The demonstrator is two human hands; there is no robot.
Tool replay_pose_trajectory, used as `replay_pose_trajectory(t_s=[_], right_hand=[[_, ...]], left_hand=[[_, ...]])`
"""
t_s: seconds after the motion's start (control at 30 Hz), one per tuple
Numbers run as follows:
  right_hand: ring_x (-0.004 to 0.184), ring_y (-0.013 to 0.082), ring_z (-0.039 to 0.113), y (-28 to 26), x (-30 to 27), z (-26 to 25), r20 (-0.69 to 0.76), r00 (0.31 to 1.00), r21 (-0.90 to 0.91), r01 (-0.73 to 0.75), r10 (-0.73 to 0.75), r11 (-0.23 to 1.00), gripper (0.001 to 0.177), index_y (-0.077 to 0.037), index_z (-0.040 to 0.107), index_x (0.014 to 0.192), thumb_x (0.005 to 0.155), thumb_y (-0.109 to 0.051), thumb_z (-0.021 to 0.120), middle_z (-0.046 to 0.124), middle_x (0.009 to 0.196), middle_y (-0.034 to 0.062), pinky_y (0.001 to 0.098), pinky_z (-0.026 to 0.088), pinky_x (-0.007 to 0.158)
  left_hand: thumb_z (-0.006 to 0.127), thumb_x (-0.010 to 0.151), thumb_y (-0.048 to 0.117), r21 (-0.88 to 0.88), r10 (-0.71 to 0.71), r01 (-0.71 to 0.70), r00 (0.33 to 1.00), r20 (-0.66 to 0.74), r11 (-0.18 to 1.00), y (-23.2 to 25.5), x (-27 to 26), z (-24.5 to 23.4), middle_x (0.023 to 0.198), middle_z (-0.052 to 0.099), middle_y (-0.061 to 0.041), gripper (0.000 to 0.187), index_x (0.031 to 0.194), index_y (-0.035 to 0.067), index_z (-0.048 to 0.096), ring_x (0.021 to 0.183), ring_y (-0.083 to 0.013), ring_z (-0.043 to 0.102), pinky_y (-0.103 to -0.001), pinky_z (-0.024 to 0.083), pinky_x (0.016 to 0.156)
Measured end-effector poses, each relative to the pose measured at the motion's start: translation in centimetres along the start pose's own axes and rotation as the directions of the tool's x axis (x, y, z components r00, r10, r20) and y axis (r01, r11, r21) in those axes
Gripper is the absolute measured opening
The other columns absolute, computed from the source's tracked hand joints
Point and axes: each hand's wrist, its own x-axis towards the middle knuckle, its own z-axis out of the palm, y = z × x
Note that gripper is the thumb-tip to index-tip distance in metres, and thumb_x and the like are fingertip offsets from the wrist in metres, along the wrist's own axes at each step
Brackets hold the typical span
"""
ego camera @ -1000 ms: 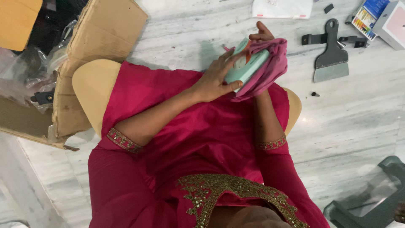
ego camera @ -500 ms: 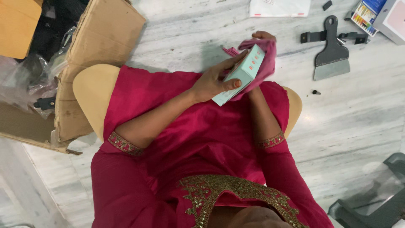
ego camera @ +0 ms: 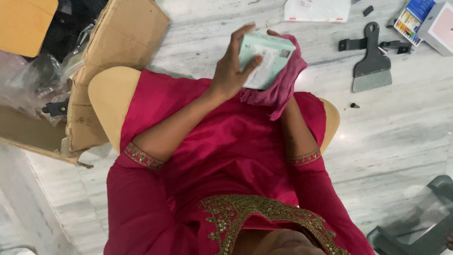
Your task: The person sits cross-legged and wipes various items with a pink cloth. They handle a plastic-wrapped object, a small black plastic piece, a cardboard box, a small white box, a metal scraper, and a colorful plastic toy, wiping each one before placing it into a cardboard box.
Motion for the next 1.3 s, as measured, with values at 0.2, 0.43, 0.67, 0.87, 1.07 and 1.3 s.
replay_pose_trajectory(t_s=[0.2, 0.43, 0.67, 0.87, 1.07, 1.3], right_hand=[[0.130, 0.0271, 0.048, -0.6, -0.5, -1.7, 0.091, 0.994, 0.054, -0.064, 0.059, 0.996, 0.050, -0.010, 0.040, 0.137, 0.103, -0.036, 0.065, 0.038, 0.142, 0.0088, 0.0391, 0.051, 0.109], [0.136, 0.0277, 0.046, -0.6, 0.2, -1.7, 0.150, 0.987, 0.051, -0.069, 0.060, 0.996, 0.057, -0.010, 0.034, 0.142, 0.103, -0.040, 0.064, 0.033, 0.148, 0.0089, 0.0404, 0.052, 0.110], [0.141, 0.0282, 0.043, -1.3, 1.0, -4.0, 0.068, 0.993, 0.066, -0.098, 0.093, 0.993, 0.064, -0.011, 0.029, 0.148, 0.104, -0.044, 0.062, 0.028, 0.154, 0.0089, 0.0416, 0.052, 0.112], [0.145, 0.0286, 0.040, -0.6, -0.2, 0.9, 0.068, 0.998, 0.027, -0.005, 0.003, 1.000, 0.071, -0.011, 0.024, 0.152, 0.104, -0.047, 0.061, 0.024, 0.159, 0.0090, 0.0427, 0.052, 0.113], [0.150, 0.0291, 0.038, -1.3, -0.7, -2.1, 0.025, 0.999, 0.083, -0.045, 0.043, 0.996, 0.077, -0.011, 0.020, 0.157, 0.105, -0.050, 0.060, 0.020, 0.164, 0.0090, 0.0438, 0.052, 0.114], [0.155, 0.0296, 0.035, -1.1, -1.1, -1.9, 0.043, 0.998, 0.063, -0.037, 0.034, 0.997, 0.084, -0.011, 0.014, 0.162, 0.106, -0.054, 0.059, 0.015, 0.169, 0.0091, 0.0451, 0.053, 0.116]], left_hand=[[0.081, 0.087, 0.048, 0.194, -0.274, 0.221, 0.909, 0.313, 0.956, 2.8, 1.2, -1.4, 0.110, 0.072, -0.009, 0.063, 0.127, 0.016, 0.044, 0.092, -0.0289, 0.077, -0.043, 0.063, 0.079], [0.086, 0.071, 0.050, 0.432, -0.308, 0.035, 0.753, 0.582, 0.901, 3.4, 0.2, -1.6, 0.092, 0.076, -0.012, 0.070, 0.123, 0.012, 0.059, 0.085, -0.0338, 0.074, -0.046, 0.056, 0.076], [0.062, 0.105, 0.046, 0.354, -0.302, 0.203, 0.920, 0.252, 0.913, 0.4, 1.3, -2.7, 0.108, 0.074, -0.023, 0.090, 0.164, 0.013, 0.003, 0.090, -0.0382, 0.076, -0.046, 0.061, 0.088], [0.059, 0.110, 0.034, 0.137, 0.011, -0.004, 0.999, -0.049, 0.991, -0.6, -0.2, 0.2, 0.137, 0.059, -0.036, 0.087, 0.168, 0.023, -0.005, 0.097, -0.0405, 0.077, -0.045, 0.066, 0.081], [0.061, 0.100, 0.039, -0.030, -0.432, 0.487, 0.801, 0.415, 0.873, -0.1, -0.9, 0.3, 0.130, 0.066, -0.026, 0.091, 0.159, 0.024, -0.007, 0.067, -0.0353, 0.077, -0.042, 0.063, 0.055], [0.048, 0.111, 0.044, 0.185, -0.266, 0.219, 0.919, 0.290, 0.958, -4.8, -2.6, 3.5, 0.157, 0.043, -0.025, 0.074, 0.170, 0.030, 0.007, 0.130, -0.0376, 0.060, -0.047, 0.055, 0.108]])
